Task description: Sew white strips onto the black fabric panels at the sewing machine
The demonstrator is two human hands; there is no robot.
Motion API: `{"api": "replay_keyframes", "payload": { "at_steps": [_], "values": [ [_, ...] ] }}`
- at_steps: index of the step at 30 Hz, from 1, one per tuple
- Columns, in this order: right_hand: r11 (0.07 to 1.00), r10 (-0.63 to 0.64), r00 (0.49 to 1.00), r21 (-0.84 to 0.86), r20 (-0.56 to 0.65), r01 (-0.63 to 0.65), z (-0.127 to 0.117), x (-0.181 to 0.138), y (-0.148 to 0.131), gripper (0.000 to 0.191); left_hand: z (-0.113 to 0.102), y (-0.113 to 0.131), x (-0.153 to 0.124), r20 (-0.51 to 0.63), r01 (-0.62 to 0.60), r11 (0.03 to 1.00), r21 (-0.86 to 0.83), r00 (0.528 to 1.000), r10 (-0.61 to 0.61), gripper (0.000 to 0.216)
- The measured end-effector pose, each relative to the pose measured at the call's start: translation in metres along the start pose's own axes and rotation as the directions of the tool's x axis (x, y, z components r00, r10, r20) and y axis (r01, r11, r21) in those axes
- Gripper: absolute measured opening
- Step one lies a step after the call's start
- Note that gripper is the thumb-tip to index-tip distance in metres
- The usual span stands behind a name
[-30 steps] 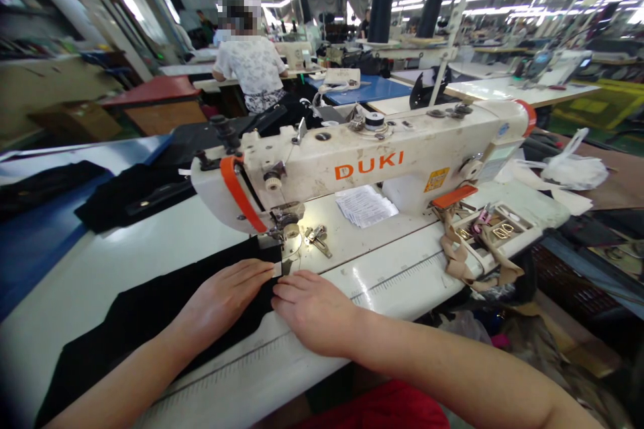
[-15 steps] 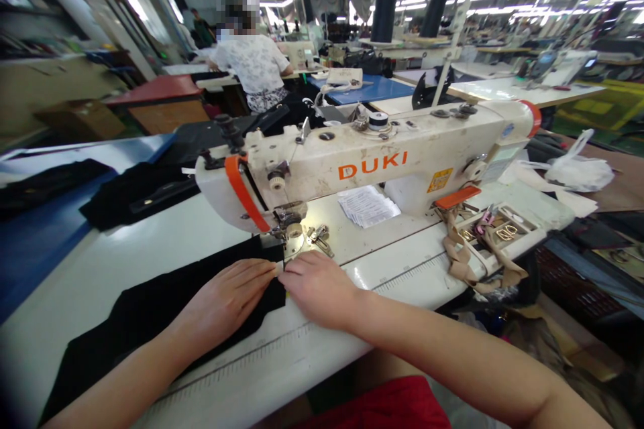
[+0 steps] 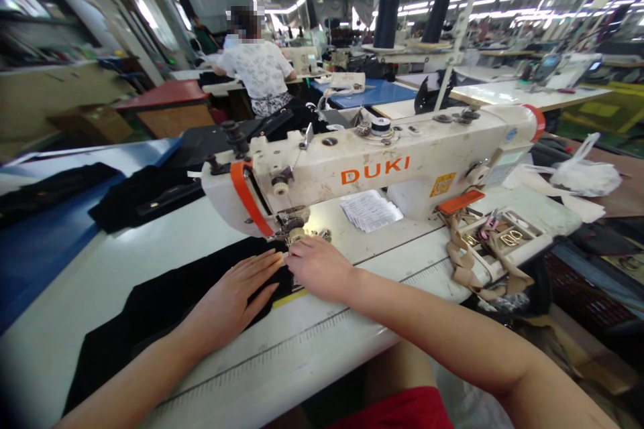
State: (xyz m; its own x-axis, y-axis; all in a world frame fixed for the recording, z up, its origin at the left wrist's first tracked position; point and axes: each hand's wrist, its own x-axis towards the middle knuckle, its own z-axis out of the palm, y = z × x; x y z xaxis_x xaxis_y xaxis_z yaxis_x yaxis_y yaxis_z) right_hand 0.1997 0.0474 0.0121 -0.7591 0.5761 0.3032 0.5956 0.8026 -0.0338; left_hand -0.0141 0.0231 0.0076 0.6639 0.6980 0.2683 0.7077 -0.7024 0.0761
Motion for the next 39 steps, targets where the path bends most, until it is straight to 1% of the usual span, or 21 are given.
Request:
{"api": "replay_keyframes", "payload": {
  "at_steps": [9,17,25,33,39],
  "values": [
    [0.999,0.025,1.000,-0.022,-0.005,-0.026,0.002,0.001,0.007,0.019,0.004,-0.006,0.009,-0.025,-0.009,1.000,-0.026,1.000,0.009,0.041],
    [0.999,0.034,0.999,-0.005,-0.017,-0.034,0.003,0.003,0.007,0.017,0.006,-0.010,0.011,-0.048,-0.028,0.999,-0.024,0.998,0.027,0.041],
    [0.999,0.041,0.999,0.027,-0.029,-0.040,0.007,-0.001,0.006,0.014,0.006,-0.008,0.011,-0.049,-0.016,0.999,-0.046,0.999,0.014,0.041],
    [0.999,0.039,0.999,-0.002,0.004,-0.039,0.006,0.000,0.007,0.010,0.006,-0.011,0.012,-0.027,-0.010,1.000,0.009,1.000,0.010,0.042],
    [0.999,0.039,0.999,-0.028,-0.035,-0.040,0.009,0.002,0.009,0.011,0.008,-0.019,0.022,-0.039,0.001,0.999,0.049,0.999,0.001,0.043]
  ]
}}
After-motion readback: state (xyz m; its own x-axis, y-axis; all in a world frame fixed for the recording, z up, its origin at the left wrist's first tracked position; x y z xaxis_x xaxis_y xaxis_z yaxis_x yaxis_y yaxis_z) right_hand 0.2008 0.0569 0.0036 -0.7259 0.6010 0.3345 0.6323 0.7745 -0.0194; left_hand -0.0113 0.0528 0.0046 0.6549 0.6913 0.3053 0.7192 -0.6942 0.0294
